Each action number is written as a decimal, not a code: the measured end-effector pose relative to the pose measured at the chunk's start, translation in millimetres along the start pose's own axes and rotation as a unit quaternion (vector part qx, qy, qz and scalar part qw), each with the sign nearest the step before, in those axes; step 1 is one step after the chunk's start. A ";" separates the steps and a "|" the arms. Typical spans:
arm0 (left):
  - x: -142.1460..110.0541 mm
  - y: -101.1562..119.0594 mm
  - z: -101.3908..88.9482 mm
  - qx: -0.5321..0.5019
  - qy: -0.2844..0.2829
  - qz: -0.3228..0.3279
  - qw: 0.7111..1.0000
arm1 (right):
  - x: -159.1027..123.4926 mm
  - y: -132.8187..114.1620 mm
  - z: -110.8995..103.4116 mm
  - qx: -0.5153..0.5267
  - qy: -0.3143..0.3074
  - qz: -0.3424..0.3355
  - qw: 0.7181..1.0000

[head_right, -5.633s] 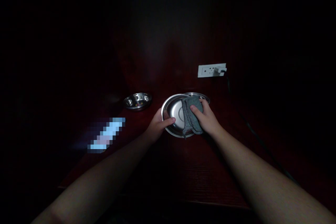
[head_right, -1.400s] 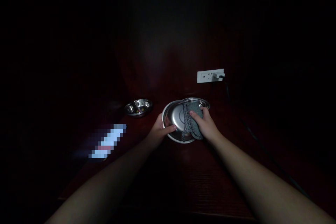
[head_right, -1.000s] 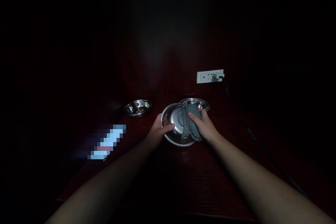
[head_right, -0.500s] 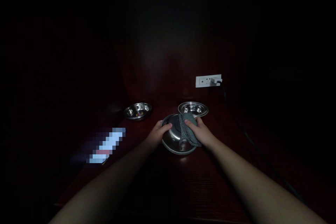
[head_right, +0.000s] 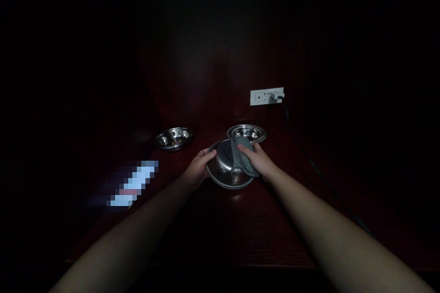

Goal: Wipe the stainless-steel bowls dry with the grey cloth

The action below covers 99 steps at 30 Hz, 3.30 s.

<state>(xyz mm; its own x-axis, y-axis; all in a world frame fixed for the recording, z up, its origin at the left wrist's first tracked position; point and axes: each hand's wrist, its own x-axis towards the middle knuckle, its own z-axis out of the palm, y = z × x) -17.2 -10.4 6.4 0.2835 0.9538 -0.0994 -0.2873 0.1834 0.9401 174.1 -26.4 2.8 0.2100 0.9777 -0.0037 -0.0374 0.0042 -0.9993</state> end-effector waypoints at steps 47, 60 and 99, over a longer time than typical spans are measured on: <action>-16.1 11.9 4.3 -0.005 -0.102 0.006 0.995 | -17.6 -13.1 -6.0 -0.068 -0.191 -0.084 0.976; -9.1 7.9 8.7 -0.019 -0.073 -0.031 0.997 | -15.3 -13.4 -10.2 -0.084 -0.195 -0.050 0.976; 9.4 -18.0 8.1 0.033 -0.055 0.012 0.998 | -17.1 -18.3 -16.5 -0.120 -0.174 0.025 0.977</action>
<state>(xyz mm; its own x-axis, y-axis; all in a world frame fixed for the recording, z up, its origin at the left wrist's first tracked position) -2.0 -6.7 -8.9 0.3777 0.9249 -0.0443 -0.2353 0.1422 0.9615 187.3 -46.7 20.5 -0.1330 0.9878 -0.0811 0.2005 -0.0533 -0.9782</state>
